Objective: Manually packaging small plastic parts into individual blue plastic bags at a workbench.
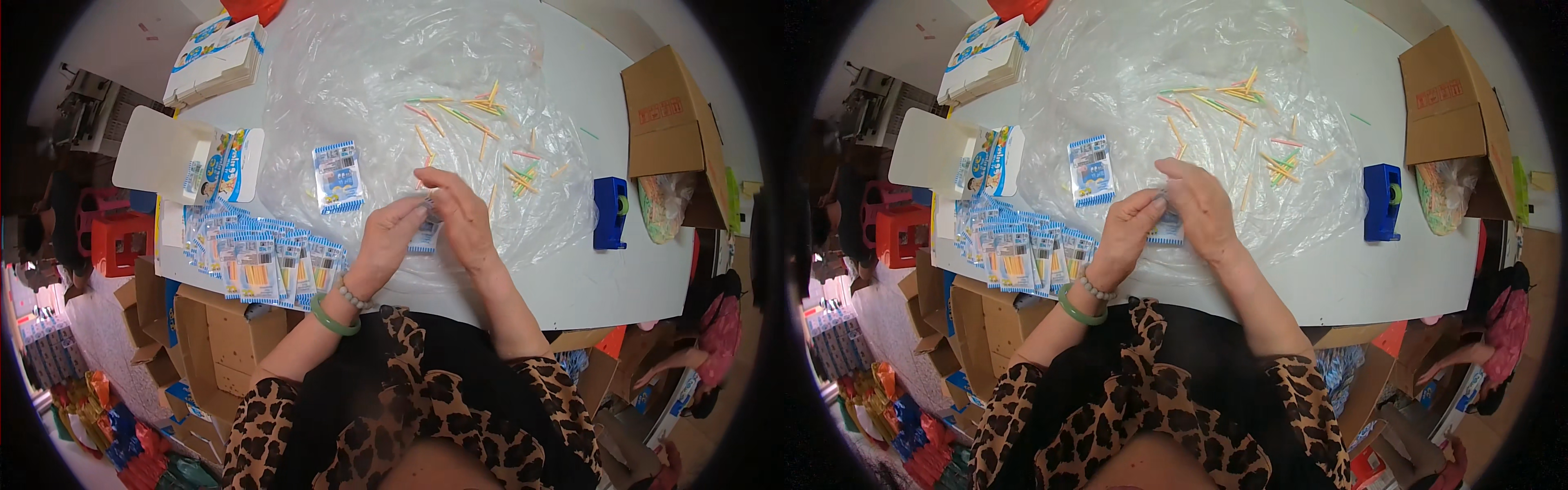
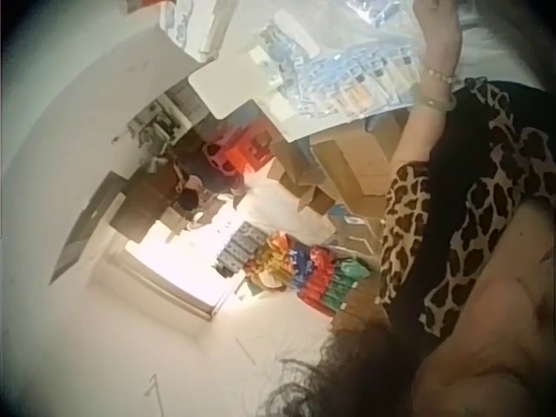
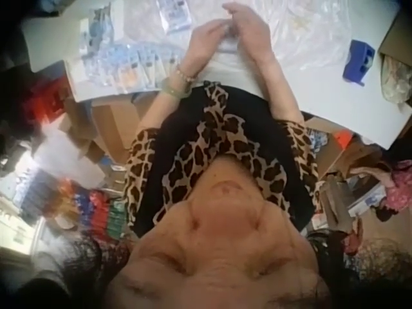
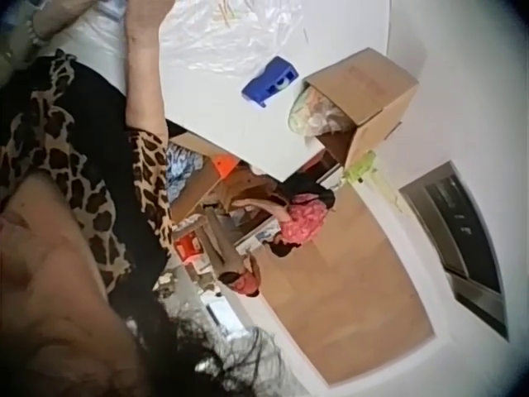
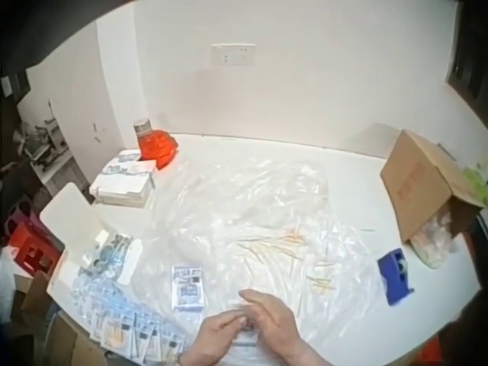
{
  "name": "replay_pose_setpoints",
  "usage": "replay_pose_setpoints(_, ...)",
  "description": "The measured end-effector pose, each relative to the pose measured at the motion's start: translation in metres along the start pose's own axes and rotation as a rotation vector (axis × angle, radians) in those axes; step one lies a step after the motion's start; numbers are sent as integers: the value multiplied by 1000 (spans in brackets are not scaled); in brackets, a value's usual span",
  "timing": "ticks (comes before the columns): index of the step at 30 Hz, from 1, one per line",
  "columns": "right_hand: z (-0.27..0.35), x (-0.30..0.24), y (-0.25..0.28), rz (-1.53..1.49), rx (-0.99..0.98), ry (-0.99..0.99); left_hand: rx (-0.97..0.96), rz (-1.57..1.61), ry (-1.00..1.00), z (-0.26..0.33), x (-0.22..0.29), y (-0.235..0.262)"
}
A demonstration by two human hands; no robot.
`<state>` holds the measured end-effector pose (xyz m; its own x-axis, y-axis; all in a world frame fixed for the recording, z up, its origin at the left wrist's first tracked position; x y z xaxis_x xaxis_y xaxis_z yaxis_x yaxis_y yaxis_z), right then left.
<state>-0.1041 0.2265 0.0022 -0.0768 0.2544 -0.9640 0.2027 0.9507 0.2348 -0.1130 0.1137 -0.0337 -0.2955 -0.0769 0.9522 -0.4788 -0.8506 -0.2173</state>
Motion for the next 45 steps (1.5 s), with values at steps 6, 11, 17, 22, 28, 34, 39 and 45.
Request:
replay_pose_setpoints(6,19,-4,-9,-174,-261,-280,44,289,-24,-2,-15,27)
replay_pose_setpoints(11,23,20,6,-145,-171,-300,-87,356,23,1,-10,11)
replay_pose_setpoints(17,21,2,16,187,-12,-73,-19,303,1,4,-7,22)
replay_pose_setpoints(22,28,17,19,-62,17,-164,-39,265,-8,11,9,15)
replay_pose_setpoints(28,40,30,1,-288,-186,-310,-27,78,-69,11,12,9)
replay_pose_setpoints(34,53,28,-27,-413,-291,-432,129,-130,-393,26,34,4)
replay_pose_setpoints(39,57,33,-48,-521,-383,-463,331,-43,-349,55,38,23)
replay_pose_setpoints(45,67,46,-64,-510,-445,-547,794,-962,-559,131,91,94)
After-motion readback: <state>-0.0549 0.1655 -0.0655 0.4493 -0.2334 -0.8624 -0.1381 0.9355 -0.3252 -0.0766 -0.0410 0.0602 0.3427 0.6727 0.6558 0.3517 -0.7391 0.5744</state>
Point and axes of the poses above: each hand's wrist, its own z-axis away from the middle knuckle, its own y-axis out of the back of the hand, x = y × z, the point moved 9 cm from there along -z, towards the middle knuckle, and after that the axes turned 2 degrees about -y, right-handed, at the moved point
